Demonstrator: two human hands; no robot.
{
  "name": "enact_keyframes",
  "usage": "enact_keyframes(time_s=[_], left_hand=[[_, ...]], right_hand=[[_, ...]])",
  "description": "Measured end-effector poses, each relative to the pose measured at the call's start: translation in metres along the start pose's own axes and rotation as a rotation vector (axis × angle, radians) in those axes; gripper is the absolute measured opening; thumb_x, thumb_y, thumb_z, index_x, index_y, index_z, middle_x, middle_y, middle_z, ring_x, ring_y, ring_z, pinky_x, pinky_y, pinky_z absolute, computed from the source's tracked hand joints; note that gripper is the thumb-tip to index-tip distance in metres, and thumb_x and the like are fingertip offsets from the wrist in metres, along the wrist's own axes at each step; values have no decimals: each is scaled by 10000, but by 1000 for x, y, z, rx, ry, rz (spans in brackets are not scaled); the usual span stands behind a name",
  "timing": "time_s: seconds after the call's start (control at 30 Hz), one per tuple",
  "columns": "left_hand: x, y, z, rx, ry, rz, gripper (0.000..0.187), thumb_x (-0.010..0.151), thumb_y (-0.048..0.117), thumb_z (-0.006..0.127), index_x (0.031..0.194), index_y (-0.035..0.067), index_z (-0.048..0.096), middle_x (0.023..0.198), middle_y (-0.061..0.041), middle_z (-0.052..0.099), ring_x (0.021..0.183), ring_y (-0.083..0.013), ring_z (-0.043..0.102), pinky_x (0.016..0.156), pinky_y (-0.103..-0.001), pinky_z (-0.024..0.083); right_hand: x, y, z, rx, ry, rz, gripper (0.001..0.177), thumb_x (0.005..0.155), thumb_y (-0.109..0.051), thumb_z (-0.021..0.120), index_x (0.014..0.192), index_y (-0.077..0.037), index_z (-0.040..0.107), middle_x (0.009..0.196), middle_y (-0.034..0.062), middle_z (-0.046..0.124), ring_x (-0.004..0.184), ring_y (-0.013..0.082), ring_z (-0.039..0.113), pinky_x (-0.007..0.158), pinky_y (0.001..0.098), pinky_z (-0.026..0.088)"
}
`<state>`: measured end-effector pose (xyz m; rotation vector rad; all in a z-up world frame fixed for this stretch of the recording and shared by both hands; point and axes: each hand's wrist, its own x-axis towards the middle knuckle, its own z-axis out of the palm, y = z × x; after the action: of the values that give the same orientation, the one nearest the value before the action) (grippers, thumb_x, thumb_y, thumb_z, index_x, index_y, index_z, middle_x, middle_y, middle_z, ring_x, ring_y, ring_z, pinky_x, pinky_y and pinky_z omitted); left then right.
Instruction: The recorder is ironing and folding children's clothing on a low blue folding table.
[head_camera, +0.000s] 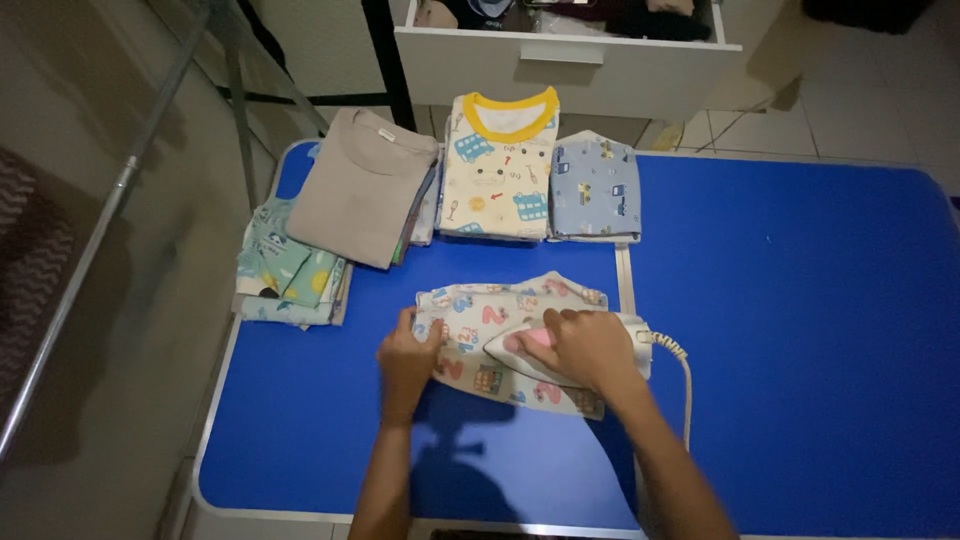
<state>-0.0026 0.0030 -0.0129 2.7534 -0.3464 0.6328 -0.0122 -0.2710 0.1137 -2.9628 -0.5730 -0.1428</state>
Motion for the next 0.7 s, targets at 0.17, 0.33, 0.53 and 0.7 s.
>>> enact_keyframes(time_s=[0.17,0.33,0.53,0.7], left_hand=[[-2,-3,3,56,22,65,233,872,224,751,1087,134,734,1084,-144,673,697,-298,713,545,-414,565],[-3,-3,12,-140,-8,-143,327,923,311,771,1105,57,676,969,-167,697,682,-342,706,575,-434,569],[-2,-4,28,-288,53,-432,398,817,411,822,1074,134,698,751,-182,724,680,-407,711,574,-489,559],[-1,0,15,-359,86,-410,403,838,423,803,1095,134,691,778,-165,724,677,-372,716,549,-465,562]], right_hand=[[1,-2,-3,1,-103,69,708,910,-723,514,756,-78,762,543,100,681,427,228,647,454,395,536],[0,-7,-13,-227,505,-89,662,776,-786,467,627,-193,720,557,56,690,513,231,684,429,414,524],[-7,-3,-13,-10,-107,310,763,837,-802,569,766,-72,778,595,129,683,504,242,658,558,400,574],[-6,-11,-33,158,-124,110,638,680,-709,735,799,-83,760,676,144,734,583,291,719,577,439,575]])
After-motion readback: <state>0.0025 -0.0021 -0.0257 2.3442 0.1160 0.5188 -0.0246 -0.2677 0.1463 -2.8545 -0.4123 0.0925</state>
